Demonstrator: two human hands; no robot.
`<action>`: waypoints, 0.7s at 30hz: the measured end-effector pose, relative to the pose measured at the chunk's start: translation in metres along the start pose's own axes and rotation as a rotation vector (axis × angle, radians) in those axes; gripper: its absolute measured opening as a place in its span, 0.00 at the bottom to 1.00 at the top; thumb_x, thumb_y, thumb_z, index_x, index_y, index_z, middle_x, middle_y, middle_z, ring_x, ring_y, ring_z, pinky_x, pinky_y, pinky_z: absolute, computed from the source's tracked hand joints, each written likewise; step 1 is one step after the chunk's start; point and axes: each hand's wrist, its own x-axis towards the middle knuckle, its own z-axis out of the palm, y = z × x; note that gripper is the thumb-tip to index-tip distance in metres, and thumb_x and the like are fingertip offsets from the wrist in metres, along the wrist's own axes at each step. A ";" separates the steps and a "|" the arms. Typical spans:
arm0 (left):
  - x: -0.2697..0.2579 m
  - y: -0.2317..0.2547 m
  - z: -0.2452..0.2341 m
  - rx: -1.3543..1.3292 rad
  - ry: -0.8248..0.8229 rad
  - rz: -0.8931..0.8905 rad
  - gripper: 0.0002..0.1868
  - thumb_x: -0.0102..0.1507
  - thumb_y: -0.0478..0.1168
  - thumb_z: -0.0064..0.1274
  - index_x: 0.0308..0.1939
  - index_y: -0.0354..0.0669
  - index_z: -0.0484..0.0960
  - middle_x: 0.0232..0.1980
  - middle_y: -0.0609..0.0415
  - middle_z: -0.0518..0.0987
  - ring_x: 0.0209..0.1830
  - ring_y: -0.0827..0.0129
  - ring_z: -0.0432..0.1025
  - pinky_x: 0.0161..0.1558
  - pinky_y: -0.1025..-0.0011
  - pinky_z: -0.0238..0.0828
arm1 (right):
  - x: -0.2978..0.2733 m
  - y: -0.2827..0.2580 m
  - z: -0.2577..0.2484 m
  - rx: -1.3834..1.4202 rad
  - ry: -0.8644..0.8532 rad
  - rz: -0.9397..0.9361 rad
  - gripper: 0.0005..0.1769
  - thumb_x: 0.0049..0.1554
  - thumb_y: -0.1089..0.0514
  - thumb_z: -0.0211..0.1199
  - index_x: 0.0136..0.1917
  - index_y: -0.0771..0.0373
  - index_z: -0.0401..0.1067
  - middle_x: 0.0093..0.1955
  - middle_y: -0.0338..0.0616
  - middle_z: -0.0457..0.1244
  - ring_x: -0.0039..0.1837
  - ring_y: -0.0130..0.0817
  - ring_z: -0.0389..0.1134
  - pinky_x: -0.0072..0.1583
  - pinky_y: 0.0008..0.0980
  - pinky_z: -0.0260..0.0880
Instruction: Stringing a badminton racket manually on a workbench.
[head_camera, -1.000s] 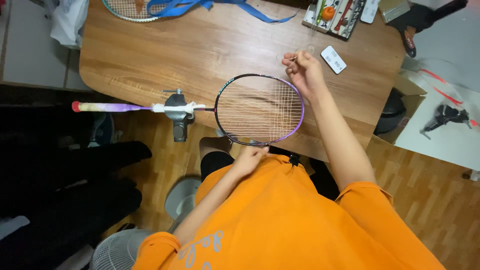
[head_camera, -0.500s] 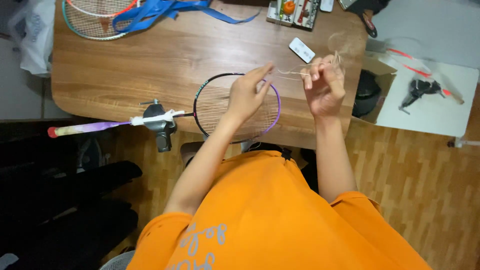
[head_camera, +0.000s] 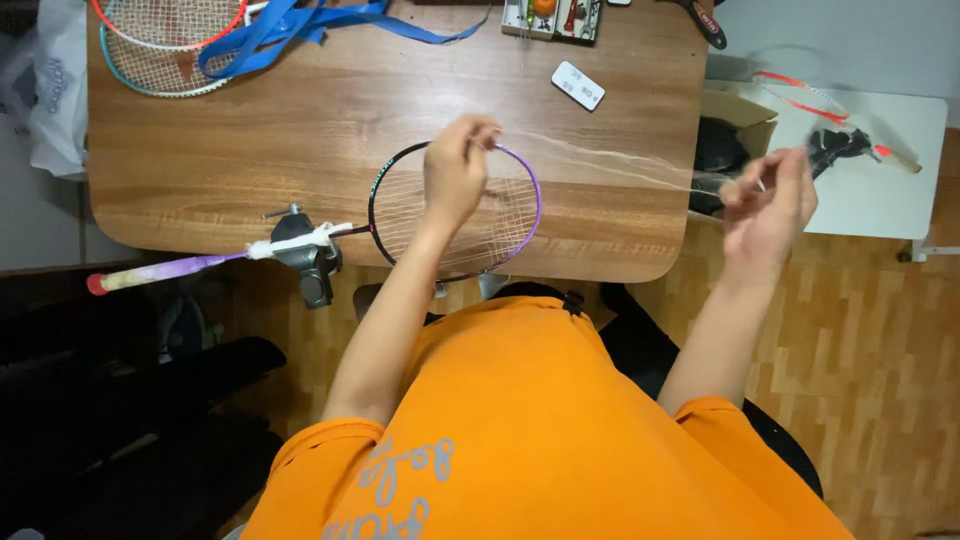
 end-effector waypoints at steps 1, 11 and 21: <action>0.007 -0.008 -0.005 -0.003 -0.001 0.003 0.06 0.72 0.35 0.51 0.47 0.44 0.84 0.37 0.56 0.82 0.35 0.73 0.77 0.37 0.75 0.71 | 0.005 0.002 -0.011 0.000 0.001 -0.004 0.16 0.76 0.52 0.57 0.48 0.62 0.65 0.38 0.40 0.58 0.39 0.27 0.59 0.42 0.30 0.58; 0.043 -0.032 -0.050 -0.127 0.216 -0.207 0.09 0.71 0.38 0.54 0.42 0.34 0.75 0.29 0.55 0.80 0.28 0.79 0.72 0.31 0.79 0.67 | 0.055 0.052 -0.054 0.284 0.108 0.118 0.17 0.68 0.45 0.60 0.43 0.57 0.68 0.28 0.33 0.50 0.26 0.25 0.44 0.32 0.28 0.44; 0.047 -0.032 -0.052 -0.569 -0.066 -0.712 0.11 0.69 0.42 0.50 0.45 0.35 0.75 0.41 0.40 0.89 0.11 0.86 0.50 0.14 0.79 0.43 | -0.004 0.055 0.163 -0.948 -0.533 -0.485 0.06 0.65 0.59 0.68 0.54 0.61 0.75 0.57 0.44 0.66 0.58 0.34 0.69 0.59 0.34 0.73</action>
